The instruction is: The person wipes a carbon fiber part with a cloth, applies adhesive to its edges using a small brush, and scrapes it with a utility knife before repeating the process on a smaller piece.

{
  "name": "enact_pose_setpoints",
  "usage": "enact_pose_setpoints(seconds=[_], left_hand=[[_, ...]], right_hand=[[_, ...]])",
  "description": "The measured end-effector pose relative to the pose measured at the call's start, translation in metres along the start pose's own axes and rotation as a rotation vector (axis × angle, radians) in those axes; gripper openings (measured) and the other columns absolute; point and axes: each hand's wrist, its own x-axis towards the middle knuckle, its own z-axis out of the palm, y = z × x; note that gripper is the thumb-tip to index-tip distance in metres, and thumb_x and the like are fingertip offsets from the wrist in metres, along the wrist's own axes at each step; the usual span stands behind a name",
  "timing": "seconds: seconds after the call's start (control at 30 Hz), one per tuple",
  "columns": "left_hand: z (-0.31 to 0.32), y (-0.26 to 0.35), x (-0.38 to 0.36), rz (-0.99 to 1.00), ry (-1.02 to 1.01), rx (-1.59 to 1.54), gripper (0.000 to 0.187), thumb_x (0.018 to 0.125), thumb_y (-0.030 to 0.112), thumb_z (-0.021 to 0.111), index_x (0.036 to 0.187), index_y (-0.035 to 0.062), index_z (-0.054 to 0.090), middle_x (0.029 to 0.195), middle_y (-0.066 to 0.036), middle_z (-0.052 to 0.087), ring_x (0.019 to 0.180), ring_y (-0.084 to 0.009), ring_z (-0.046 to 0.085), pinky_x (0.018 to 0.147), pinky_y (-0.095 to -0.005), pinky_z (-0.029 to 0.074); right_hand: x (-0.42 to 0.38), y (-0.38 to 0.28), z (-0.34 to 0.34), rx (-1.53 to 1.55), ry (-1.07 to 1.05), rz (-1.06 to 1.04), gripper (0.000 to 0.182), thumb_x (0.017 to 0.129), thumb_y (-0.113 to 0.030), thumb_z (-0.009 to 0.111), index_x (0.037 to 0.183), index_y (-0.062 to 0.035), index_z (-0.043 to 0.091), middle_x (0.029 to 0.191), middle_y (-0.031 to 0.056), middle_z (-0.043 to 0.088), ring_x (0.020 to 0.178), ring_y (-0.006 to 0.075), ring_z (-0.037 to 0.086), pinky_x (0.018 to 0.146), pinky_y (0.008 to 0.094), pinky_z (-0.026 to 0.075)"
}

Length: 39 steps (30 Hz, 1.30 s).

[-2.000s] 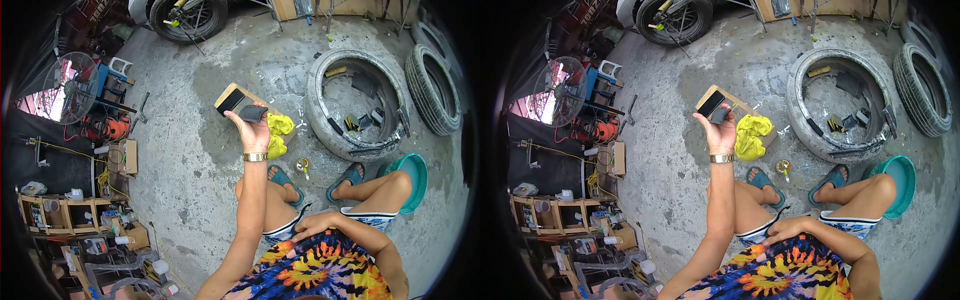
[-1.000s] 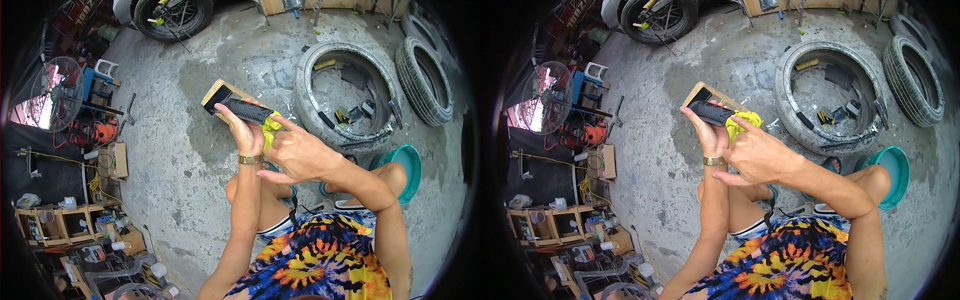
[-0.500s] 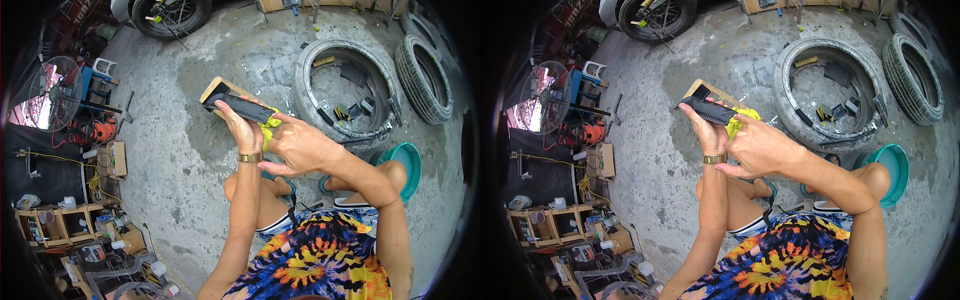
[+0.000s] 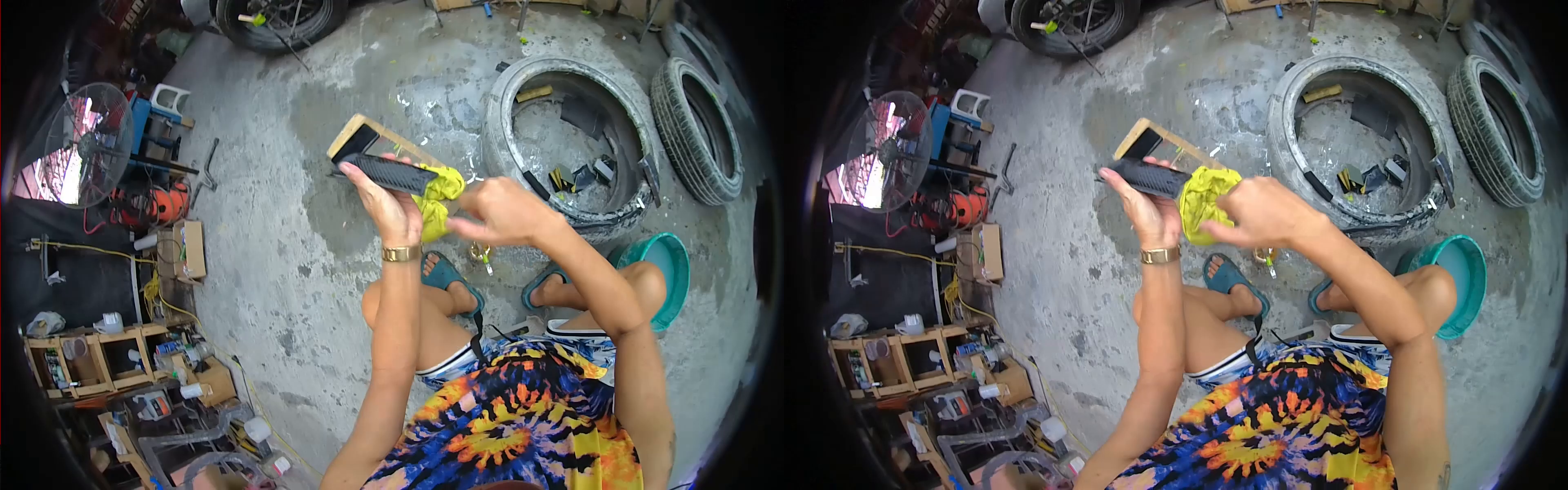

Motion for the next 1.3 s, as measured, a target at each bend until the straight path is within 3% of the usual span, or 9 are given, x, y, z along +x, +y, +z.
enact_pose_setpoints(seconds=[0.13,0.23,0.4,0.57,0.67,0.73,0.97,1.13,1.3], left_hand=[[-0.022,0.018,0.010,0.038,0.011,-0.022,0.066,0.093,0.066,0.039,0.107,0.0034,0.051,0.092,-0.012,0.061,0.083,-0.0238,0.060,0.080,-0.0363,0.053],[-0.031,0.028,0.010,0.065,0.054,-0.017,0.067,0.092,0.067,0.039,0.104,0.0028,0.053,0.094,-0.012,0.062,0.085,-0.0243,0.061,0.081,-0.0366,0.053],[-0.052,0.027,0.018,0.052,0.079,0.008,0.065,0.091,0.068,0.042,0.104,0.0052,0.051,0.091,-0.010,0.061,0.084,-0.0229,0.061,0.078,-0.0357,0.053],[-0.088,0.012,0.044,-0.027,0.170,-0.042,0.064,0.091,0.066,0.044,0.103,0.0030,0.051,0.090,-0.012,0.063,0.084,-0.0237,0.062,0.081,-0.0376,0.053],[-0.097,0.015,0.054,-0.021,0.218,-0.073,0.062,0.091,0.065,0.047,0.098,0.0033,0.051,0.085,-0.009,0.061,0.078,-0.0235,0.061,0.075,-0.0385,0.053],[-0.102,0.016,0.058,-0.011,0.235,-0.075,0.062,0.092,0.065,0.046,0.098,0.0030,0.051,0.086,-0.009,0.061,0.078,-0.0233,0.061,0.075,-0.0385,0.053],[-0.092,0.012,0.056,0.033,0.259,-0.038,0.056,0.096,0.058,0.045,0.102,0.0024,0.049,0.088,-0.009,0.058,0.078,-0.0225,0.060,0.073,-0.0373,0.054],[-0.082,0.001,0.054,0.087,0.335,-0.002,0.048,0.099,0.051,0.045,0.110,0.0044,0.042,0.092,-0.009,0.057,0.078,-0.0228,0.060,0.071,-0.0379,0.054],[-0.088,-0.006,0.056,0.092,0.334,-0.061,0.043,0.100,0.047,0.045,0.112,0.0060,0.041,0.093,-0.009,0.056,0.078,-0.0233,0.060,0.070,-0.0377,0.054]], right_hand=[[0.001,0.058,0.079,0.513,0.152,0.183,0.025,0.089,-0.022,0.061,0.090,0.0024,0.065,0.083,0.0207,0.067,0.058,0.0310,0.065,0.058,0.0415,0.055],[0.001,0.106,0.173,1.336,0.200,0.794,0.035,0.094,-0.015,0.056,0.126,-0.0017,0.049,0.114,0.0087,0.063,0.073,0.0212,0.068,0.056,0.0309,0.058],[0.028,0.098,0.289,1.352,0.581,1.142,0.027,0.091,-0.015,0.063,0.114,-0.0016,0.057,0.098,0.0060,0.065,0.074,0.0148,0.063,0.066,0.0260,0.051],[0.049,0.096,0.286,1.169,0.492,0.730,0.015,0.090,-0.019,0.067,0.083,-0.0063,0.061,0.073,-0.0026,0.058,0.069,0.0111,0.055,0.065,0.0267,0.043],[0.061,0.067,0.222,0.925,0.325,0.501,0.015,0.089,-0.017,0.067,0.085,-0.0052,0.060,0.085,0.0005,0.059,0.083,0.0126,0.056,0.076,0.0274,0.044],[0.076,0.039,0.181,0.829,0.555,0.100,0.017,0.088,-0.017,0.067,0.091,-0.0019,0.060,0.101,0.0055,0.059,0.097,0.0153,0.055,0.088,0.0285,0.043],[0.100,-0.011,0.131,1.187,0.484,0.003,0.011,0.090,-0.012,0.064,0.095,-0.0024,0.059,0.125,0.0075,0.054,0.112,0.0162,0.050,0.101,0.0311,0.037],[0.121,-0.023,0.139,1.319,0.698,0.115,0.016,0.089,-0.005,0.067,0.099,-0.0011,0.055,0.102,0.0024,0.057,0.093,0.0072,0.051,0.083,0.0232,0.043],[0.124,-0.011,0.155,1.337,0.624,0.185,0.013,0.091,-0.009,0.067,0.096,-0.0015,0.057,0.089,-0.0018,0.057,0.086,0.0040,0.051,0.077,0.0208,0.043]])
